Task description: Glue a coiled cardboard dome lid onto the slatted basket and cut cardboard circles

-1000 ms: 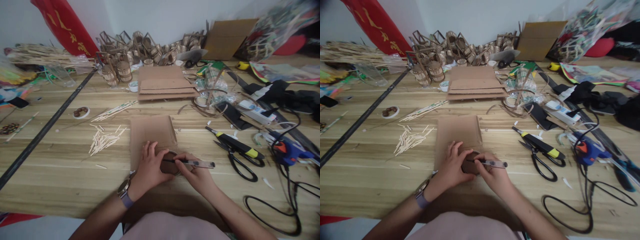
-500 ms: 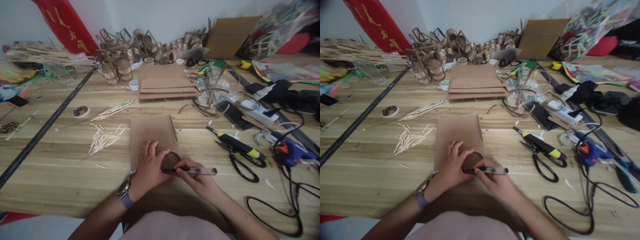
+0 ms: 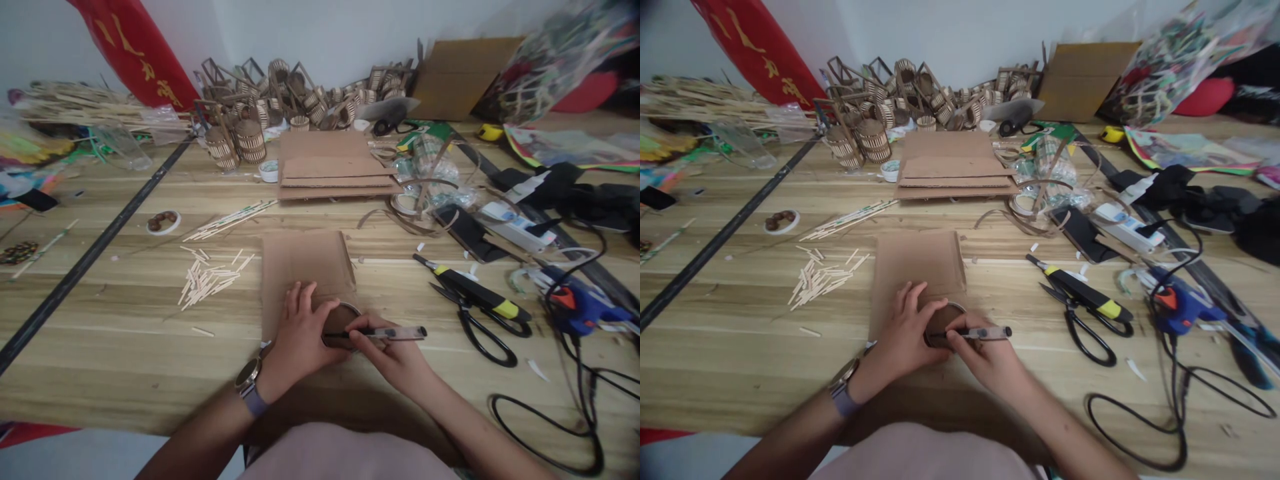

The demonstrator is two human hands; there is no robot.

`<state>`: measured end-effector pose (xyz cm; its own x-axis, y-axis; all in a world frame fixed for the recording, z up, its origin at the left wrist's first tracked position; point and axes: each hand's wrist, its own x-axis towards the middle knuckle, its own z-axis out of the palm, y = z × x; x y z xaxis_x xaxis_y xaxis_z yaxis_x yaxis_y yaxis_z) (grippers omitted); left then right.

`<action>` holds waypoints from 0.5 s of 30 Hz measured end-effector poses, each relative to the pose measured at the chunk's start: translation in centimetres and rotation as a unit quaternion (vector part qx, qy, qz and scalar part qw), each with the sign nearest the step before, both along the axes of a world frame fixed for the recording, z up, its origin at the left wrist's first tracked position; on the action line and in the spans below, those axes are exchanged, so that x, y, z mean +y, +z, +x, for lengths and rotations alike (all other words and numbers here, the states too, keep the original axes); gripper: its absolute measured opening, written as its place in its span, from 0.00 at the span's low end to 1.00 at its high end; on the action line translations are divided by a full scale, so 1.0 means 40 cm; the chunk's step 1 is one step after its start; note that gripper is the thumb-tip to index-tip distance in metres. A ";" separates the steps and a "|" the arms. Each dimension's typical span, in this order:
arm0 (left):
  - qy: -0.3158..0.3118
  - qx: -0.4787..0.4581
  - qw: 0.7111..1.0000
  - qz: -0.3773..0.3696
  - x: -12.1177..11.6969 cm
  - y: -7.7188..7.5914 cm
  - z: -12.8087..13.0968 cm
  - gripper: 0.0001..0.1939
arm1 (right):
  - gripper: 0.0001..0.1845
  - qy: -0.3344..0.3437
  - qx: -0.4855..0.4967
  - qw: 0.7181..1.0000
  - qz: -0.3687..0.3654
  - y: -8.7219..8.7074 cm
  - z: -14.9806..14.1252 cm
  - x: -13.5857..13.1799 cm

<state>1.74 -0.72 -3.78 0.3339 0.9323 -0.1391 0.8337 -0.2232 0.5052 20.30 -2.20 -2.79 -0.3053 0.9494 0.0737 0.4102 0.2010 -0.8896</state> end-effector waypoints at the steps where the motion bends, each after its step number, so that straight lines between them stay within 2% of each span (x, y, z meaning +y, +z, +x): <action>1: 0.000 0.000 1.000 0.001 0.000 -0.001 0.000 0.43 | 0.11 0.012 -0.002 1.000 -0.011 0.006 0.007 0.000; 4: 0.000 -0.002 1.000 -0.002 0.000 -0.002 0.000 0.44 | 0.12 0.026 -0.021 0.999 -0.035 0.016 0.023 0.011; 9: -0.010 0.014 1.000 -0.014 0.003 0.004 -0.001 0.44 | 0.13 -0.026 -0.032 0.999 -0.029 0.006 0.010 0.041; 15: -0.015 0.020 1.000 -0.014 0.001 0.011 0.000 0.44 | 0.13 0.006 -0.014 0.998 -0.055 0.010 -0.016 0.039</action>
